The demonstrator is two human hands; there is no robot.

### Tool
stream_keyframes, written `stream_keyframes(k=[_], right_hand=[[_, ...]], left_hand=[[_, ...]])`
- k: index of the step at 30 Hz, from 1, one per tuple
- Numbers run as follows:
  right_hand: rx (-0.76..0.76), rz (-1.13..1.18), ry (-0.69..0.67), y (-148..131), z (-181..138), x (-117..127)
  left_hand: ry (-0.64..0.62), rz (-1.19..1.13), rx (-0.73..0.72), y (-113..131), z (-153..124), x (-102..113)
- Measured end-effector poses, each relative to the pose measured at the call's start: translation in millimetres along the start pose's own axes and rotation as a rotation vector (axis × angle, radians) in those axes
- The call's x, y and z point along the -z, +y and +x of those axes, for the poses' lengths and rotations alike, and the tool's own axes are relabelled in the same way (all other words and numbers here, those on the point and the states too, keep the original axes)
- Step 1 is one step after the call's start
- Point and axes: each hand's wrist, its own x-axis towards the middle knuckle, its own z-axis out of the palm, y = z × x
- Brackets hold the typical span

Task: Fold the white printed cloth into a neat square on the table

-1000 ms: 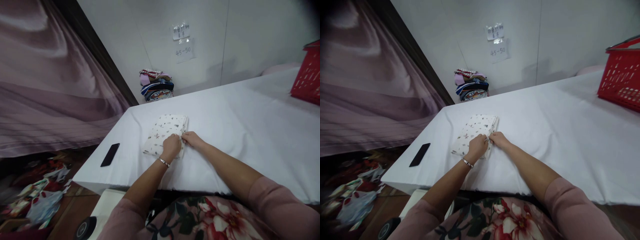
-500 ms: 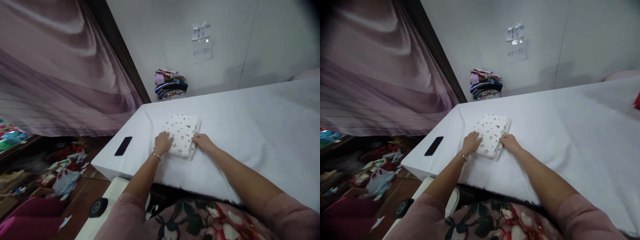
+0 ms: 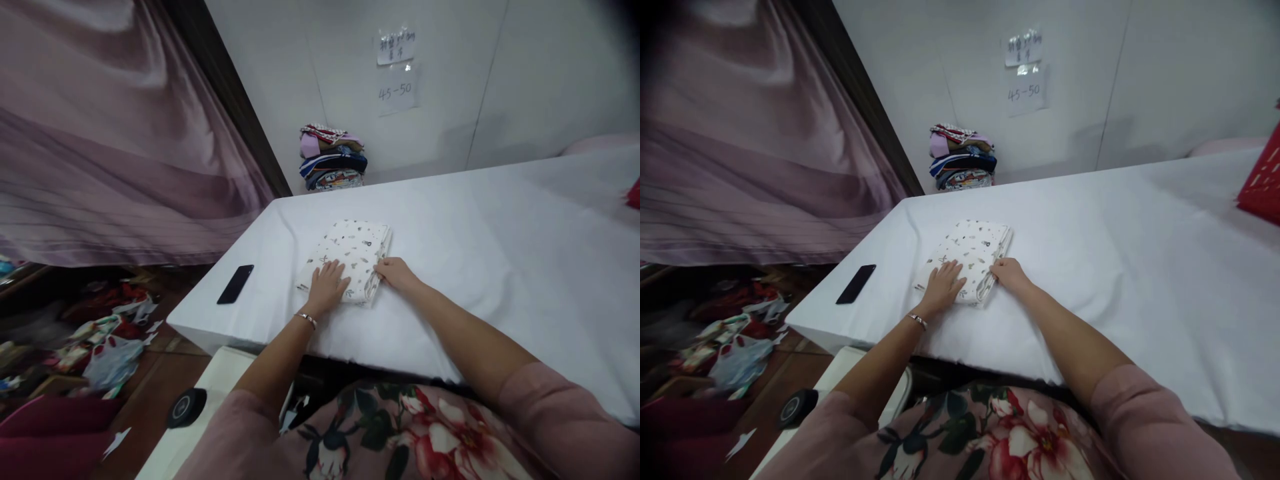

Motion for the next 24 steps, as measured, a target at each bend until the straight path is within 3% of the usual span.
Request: stream_keyframes(k=[7,12,24], right_hand=[[0.015,0.039,-0.019,-3.9,-3.4,1.1],[0.007,0.059,-0.013,-5.8,-5.4,1.8],[0.009,0.056,-0.001,-8.5,-7.1,2.6]], left_hand=[[0.166,-0.201,-0.037,42.2,-13.0,14.9],[0.068,-0.095,0.001,71.4,-18.9,12.2],[-0.082,-0.043,0.149,70.0,-20.4,14.1]])
